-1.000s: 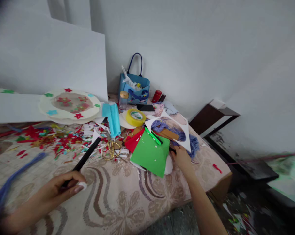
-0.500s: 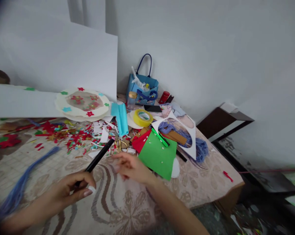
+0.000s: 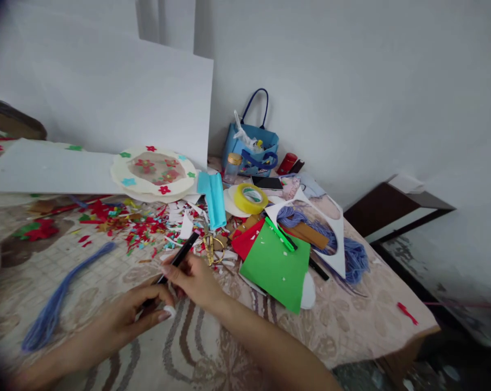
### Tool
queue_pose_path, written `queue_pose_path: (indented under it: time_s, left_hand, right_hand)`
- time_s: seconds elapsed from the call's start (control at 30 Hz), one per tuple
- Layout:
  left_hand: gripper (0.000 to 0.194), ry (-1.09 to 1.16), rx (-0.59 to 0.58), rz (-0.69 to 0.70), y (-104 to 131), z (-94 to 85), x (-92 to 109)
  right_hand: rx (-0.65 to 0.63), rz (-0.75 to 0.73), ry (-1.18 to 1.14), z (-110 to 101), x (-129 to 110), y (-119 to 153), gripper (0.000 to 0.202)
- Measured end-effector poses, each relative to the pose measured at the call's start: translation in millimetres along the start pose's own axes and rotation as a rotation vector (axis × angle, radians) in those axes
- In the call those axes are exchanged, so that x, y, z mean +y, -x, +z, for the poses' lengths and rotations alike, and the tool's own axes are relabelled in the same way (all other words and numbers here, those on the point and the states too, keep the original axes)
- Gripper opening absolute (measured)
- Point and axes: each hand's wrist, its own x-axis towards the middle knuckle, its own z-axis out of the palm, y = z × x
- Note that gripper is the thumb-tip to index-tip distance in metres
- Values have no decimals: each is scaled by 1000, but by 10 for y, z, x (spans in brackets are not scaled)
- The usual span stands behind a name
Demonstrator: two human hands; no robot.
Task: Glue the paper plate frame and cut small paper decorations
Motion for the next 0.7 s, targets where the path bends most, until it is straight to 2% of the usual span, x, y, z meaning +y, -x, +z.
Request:
queue_pose_path:
  time_s: [0.07, 0.17, 0.3, 0.37, 0.43, 0.53, 0.6, 0.7]
  left_hand:
    - [24, 29, 6, -12, 2, -8, -41]
    - [25, 76, 20, -13, -6, -22, -110]
    - [24, 107, 11, -13, -18, -3, -177]
    - [23, 123, 8, -6, -22, 12, -190]
    - [23, 135, 11, -9, -28, 16, -185]
    - [24, 158, 24, -13, -37, -3, -148]
    - [24, 174, 40, -12, -40, -22, -122]
    - [24, 184, 55, -15, -39, -37, -109]
  right_hand:
    - [83, -42, -83, -93, -88, -26, 40]
    - [259, -210, -75, -365, -344, -59, 34]
    - [469, -465, 305, -877, -767, -50, 26]
    - [538, -520, 535, -1094, -906, -16, 27]
    - [490, -486, 719, -1227, -963, 52, 30]
    - [251, -316, 890, -1254, -932, 252, 35]
    - [44, -139, 873, -1196, -872, 471, 35]
    - [-241, 177, 628, -1117, -744, 908, 38]
